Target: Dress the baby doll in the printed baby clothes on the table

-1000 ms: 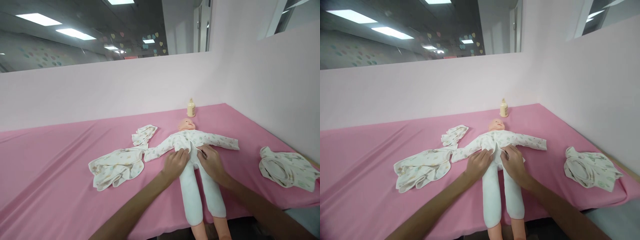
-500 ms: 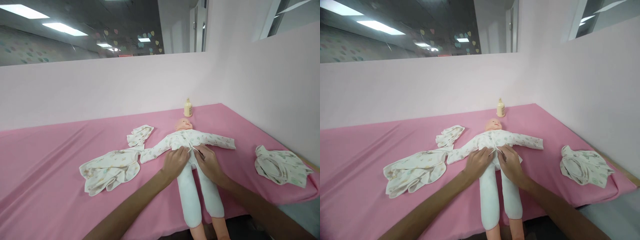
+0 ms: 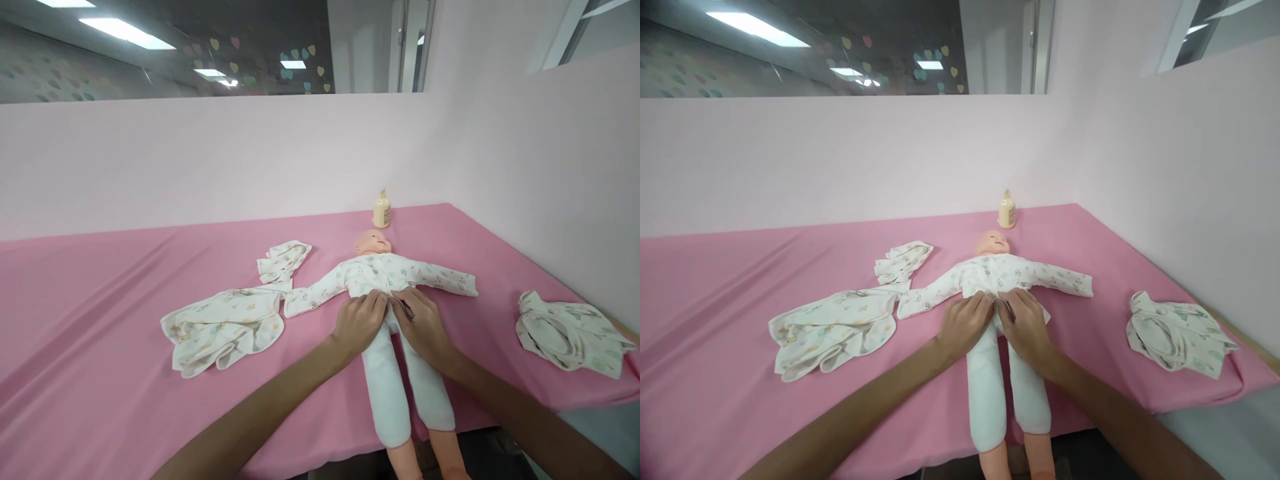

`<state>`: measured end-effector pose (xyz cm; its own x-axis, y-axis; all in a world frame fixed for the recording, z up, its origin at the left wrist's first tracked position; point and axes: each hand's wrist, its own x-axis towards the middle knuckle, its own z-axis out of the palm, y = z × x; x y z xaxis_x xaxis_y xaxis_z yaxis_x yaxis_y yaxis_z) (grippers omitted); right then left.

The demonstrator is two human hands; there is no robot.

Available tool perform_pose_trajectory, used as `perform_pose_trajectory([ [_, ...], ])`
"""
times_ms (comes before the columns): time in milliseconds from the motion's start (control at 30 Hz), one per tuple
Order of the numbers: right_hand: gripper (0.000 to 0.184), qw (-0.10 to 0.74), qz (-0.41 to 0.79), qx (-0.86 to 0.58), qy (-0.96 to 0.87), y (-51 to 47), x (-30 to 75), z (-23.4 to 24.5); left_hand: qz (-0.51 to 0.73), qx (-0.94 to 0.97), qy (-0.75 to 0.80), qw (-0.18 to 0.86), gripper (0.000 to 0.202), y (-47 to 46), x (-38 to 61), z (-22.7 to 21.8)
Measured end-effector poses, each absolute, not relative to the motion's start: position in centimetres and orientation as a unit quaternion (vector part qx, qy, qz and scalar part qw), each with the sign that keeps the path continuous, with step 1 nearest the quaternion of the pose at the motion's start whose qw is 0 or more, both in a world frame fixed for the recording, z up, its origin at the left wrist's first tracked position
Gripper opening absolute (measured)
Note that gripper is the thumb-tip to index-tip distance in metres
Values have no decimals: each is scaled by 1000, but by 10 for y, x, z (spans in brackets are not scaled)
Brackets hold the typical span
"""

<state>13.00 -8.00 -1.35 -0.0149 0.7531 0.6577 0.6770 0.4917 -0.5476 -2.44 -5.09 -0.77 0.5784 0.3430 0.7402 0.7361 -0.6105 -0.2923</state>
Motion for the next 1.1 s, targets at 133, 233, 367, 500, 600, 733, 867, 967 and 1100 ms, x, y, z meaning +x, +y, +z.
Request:
perform_pose_trajectory([
  [133,19,497,57,-513,-698,-83,129,-11,-312,-845,-330,283,16,-51,-24,-9],
  [233,18,505,74,-505,-696,-86,126,-7,-307,-850,-333,270,15,-51,-24,-9],
  [367,16,519,81,-490,-696,-90,123,-5,-315,-850,-334,258,15,-50,-25,-12],
  [500,16,522,85,-487,-695,-89,123,-5,-314,-856,-347,219,18,-48,-24,-15],
  [600,15,520,87,-490,-694,-88,124,-6,-321,-863,-372,113,23,-49,-23,-10],
  [733,15,520,91,-496,-690,-87,124,-6,-316,-836,-431,-121,18,-49,-21,7],
  [867,16,519,86,-489,-696,-87,124,-8,-310,-803,-438,-259,18,-48,-22,23],
  [967,17,516,71,-481,-705,-87,123,-8,-315,-781,-430,-324,23,-46,-24,29],
  [1100,21,510,56,-472,-717,-88,122,-6,-320,-754,-422,-388,27,-43,-26,30],
])
